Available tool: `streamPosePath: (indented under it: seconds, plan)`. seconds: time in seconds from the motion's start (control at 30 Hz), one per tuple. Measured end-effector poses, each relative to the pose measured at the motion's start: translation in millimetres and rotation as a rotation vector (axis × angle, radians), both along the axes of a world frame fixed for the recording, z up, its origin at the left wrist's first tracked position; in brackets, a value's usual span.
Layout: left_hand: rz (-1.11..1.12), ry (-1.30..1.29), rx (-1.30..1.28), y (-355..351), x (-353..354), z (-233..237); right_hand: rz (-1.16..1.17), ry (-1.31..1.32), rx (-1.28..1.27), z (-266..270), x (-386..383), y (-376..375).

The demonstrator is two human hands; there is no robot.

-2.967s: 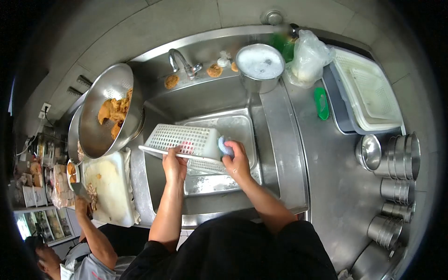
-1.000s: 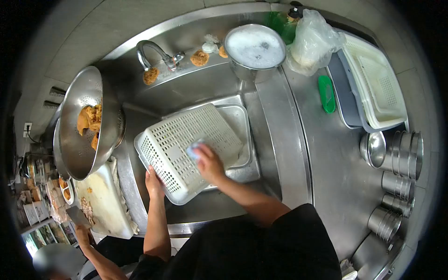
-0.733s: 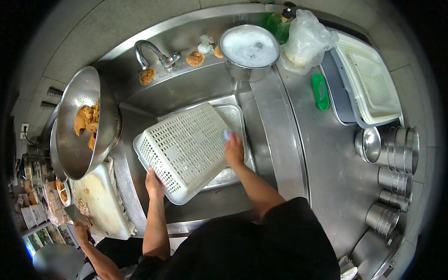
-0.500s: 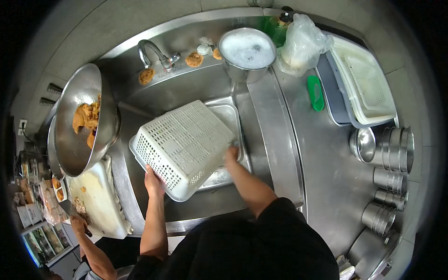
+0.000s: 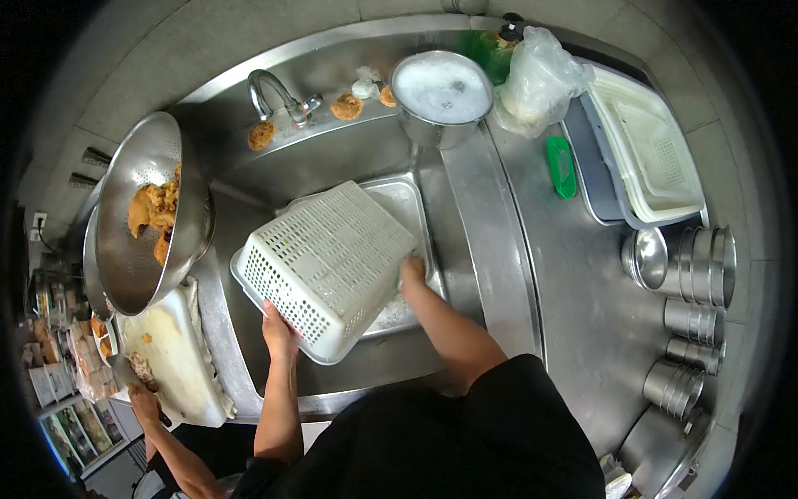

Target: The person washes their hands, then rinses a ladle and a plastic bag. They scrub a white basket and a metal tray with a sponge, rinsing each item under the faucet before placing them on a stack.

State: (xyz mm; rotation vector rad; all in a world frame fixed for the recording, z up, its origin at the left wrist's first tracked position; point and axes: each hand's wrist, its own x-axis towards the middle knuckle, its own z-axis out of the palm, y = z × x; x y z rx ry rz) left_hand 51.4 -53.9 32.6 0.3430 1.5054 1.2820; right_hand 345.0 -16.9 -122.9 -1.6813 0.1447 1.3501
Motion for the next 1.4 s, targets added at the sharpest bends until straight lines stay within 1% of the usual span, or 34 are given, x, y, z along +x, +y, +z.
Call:
streamPosePath:
  seconds: [0.03, 0.07, 0.1, 0.13, 0.17, 0.2, 0.23, 0.27, 0.3, 0.33, 0.37, 0.43, 0.47, 0.53, 0.6, 0.63, 0.67, 0.73, 0.8, 0.87, 0.9, 0.97, 1.0, 1.03, 1.07, 1.13, 1.17, 1.2, 1.23, 1.27, 1.3, 1.37, 1.4]
  plan:
    - [-0.021, 0.004, -0.004, -0.6, -5.0, 6.6, 0.028, 0.006, -0.026, -11.3, 14.5, 6.9]
    - [-0.019, 0.013, 0.0, 0.0, -10.1, 10.0, 0.045, 0.038, 0.007, -63.5, 38.7, 9.6]
    - [-0.066, 0.03, -0.001, 2.3, -15.3, 12.2, 0.062, 0.068, 0.043, -109.7, 56.1, 16.2]
    - [-0.115, 0.049, -0.006, 2.9, -21.1, 13.4, 0.064, 0.076, 0.046, -85.8, 59.2, 23.2]
    - [-0.112, 0.056, -0.003, 3.2, -28.1, 13.1, 0.339, -0.051, -0.01, -38.3, 63.4, 30.5]
    - [-0.197, 0.095, -0.083, 3.2, -36.0, 12.2, 0.615, -0.181, -0.065, -9.8, 66.0, 41.1]
    - [-0.282, 0.134, -0.166, 1.5, -43.2, 11.1, 0.62, -0.174, -0.06, -32.7, 70.3, 53.0]
    - [-0.313, 0.09, -0.139, -2.8, -49.9, 2.2, 0.611, -0.097, -0.123, -81.1, 76.6, 61.8]
    - [-0.311, 0.097, -0.14, -6.4, -53.0, 2.2, 0.598, -0.023, -0.185, -109.9, 78.5, 68.7]
    - [-0.338, 0.128, -0.185, -8.2, -53.2, 3.1, 0.621, -0.13, -0.201, -61.2, 67.1, 73.4]
    - [-0.363, 0.158, -0.233, -6.8, -50.0, 6.4, 0.623, -0.127, -0.198, -78.3, 69.6, 80.7]
    - [-0.328, 0.206, -0.242, -6.3, -49.2, 6.6, 0.661, -0.092, -0.077, -110.0, 73.0, 96.6]
    - [-0.363, 0.219, -0.222, -5.8, -54.7, 3.8, 0.668, -0.084, -0.081, -96.4, 69.2, 106.8]
    - [-0.433, 0.222, -0.182, -4.2, -59.2, 6.8, 0.707, -0.127, 0.159, -58.1, 66.6, 133.1]
    - [-0.453, 0.244, -0.146, 1.4, -54.1, 7.0, 1.078, -0.303, 0.28, -17.7, 55.6, 163.8]
    - [-0.48, 0.266, -0.104, 5.3, -49.5, 8.0, 1.204, -0.333, 0.312, 5.9, 33.7, 168.9]
    - [-0.498, 0.387, -0.129, 10.8, -39.9, 11.0, 1.329, -0.366, 0.345, 31.4, 8.5, 173.3]
    - [-0.481, 0.403, -0.126, 18.3, -28.6, 13.7, 1.521, -0.609, 0.342, 84.9, -26.4, 175.7]
    - [-0.48, 0.405, -0.105, 24.0, -25.4, 16.4, 1.545, -0.524, 0.494, 115.7, -42.0, 181.6]
    - [-0.502, 0.419, -0.073, 24.4, -21.6, 22.4, 1.508, -0.409, 0.581, 158.2, -62.7, 179.8]
    - [-0.498, 0.421, -0.07, 24.5, -19.5, 23.5, 1.509, -0.411, 0.586, 176.9, -72.4, 176.3]
    - [-0.529, 0.404, -0.064, 29.3, -10.1, 31.3, 1.34, -0.541, 0.871, 210.2, -87.7, 160.9]
    - [-0.548, 0.391, -0.116, 31.0, -5.6, 39.9, 1.341, -0.738, 0.933, 224.7, -90.4, 149.0]
    - [-0.545, 0.389, -0.107, 34.3, -2.6, 40.2, 1.333, -0.939, 0.991, 238.8, -92.7, 136.2]
    - [-0.53, 0.334, -0.121, 37.0, -0.3, 38.1, 1.402, -1.047, 0.967, 255.8, -92.1, 121.5]
    - [-0.505, 0.226, -0.155, 47.9, 2.8, 35.4, 1.389, -1.321, 1.037, 248.0, -102.2, 81.1]
    - [-0.503, 0.219, -0.147, 52.4, 5.9, 35.1, 1.308, -1.349, 1.129, 243.0, -105.7, 56.7]
    - [-0.466, 0.163, -0.114, 57.1, 9.9, 34.6, 1.228, -1.352, 1.153, 243.3, -108.3, 31.2]
    - [-0.43, 0.109, -0.081, 62.5, 14.6, 33.9, 1.257, -1.272, 1.134, 246.9, -108.4, 4.3]
    - [-0.327, 0.058, -0.09, 67.4, 23.1, 32.1, 1.324, -1.265, 1.16, 261.7, -104.0, -21.4]
    - [-0.327, 0.053, -0.087, 68.0, 22.5, 28.3, 1.432, -1.22, 1.174, 256.6, -97.5, -49.5]
    - [-0.404, 0.063, -0.075, 70.1, 20.7, 25.3, 1.449, -1.141, 1.177, 266.3, -82.0, -76.9]
    - [-0.426, 0.08, -0.079, 69.8, 20.4, 26.0, 1.448, -1.149, 1.179, 265.0, -73.5, -73.9]
